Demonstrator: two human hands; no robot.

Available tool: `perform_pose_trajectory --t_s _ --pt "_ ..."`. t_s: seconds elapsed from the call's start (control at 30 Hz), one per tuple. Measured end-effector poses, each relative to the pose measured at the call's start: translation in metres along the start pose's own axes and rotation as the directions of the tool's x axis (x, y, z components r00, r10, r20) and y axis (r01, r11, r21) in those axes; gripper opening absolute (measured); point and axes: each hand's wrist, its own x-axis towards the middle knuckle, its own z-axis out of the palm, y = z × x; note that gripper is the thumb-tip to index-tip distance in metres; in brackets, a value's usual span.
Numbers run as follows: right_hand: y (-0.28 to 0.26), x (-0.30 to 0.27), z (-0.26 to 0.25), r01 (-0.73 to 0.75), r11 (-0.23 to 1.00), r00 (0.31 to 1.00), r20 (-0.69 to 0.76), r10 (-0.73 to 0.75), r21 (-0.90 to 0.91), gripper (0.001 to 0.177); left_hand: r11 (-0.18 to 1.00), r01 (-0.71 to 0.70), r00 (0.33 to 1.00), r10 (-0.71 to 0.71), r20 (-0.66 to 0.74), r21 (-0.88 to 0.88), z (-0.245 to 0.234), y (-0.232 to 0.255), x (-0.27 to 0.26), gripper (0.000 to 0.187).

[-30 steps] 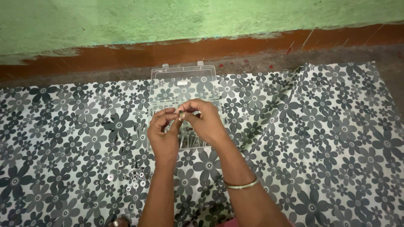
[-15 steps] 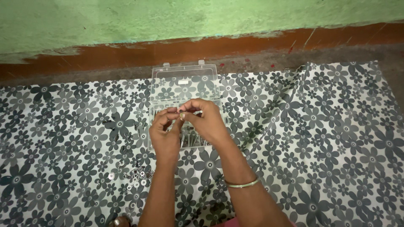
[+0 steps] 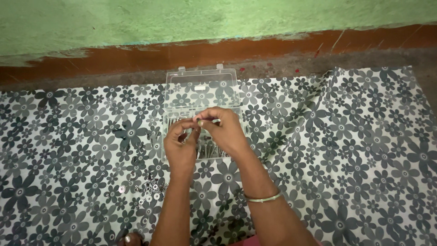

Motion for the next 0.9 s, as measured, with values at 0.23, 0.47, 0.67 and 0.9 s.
perform_pose_trajectory --t_s 0.23,0.47,0.67,0.9 --pt "0.005 0.002 0.003 0.048 0.998 0.998 -0.033 -0.049 -0.038 0.011 0.993 -0.046 0.999 0.049 -0.025 0.110 -0.009 -0.008 -0.003 0.027" --pt "0.021 0.002 0.009 0.004 0.990 0.999 -0.044 -0.010 -0.139 0.014 0.773 -0.261 0.965 0.233 0.123 0.578 -0.022 -0.019 -0.010 0.029" --pt "0.041 0.002 0.018 0.018 0.979 0.996 -0.077 -0.035 -0.202 0.019 0.656 -0.370 0.929 0.279 0.244 0.658 -0.020 -0.023 -0.015 0.054" --pt "0.058 0.001 0.029 0.001 0.949 0.983 -0.176 -0.060 -0.316 0.015 0.667 -0.363 0.930 0.303 0.207 0.651 -0.019 -0.037 -0.022 0.045"
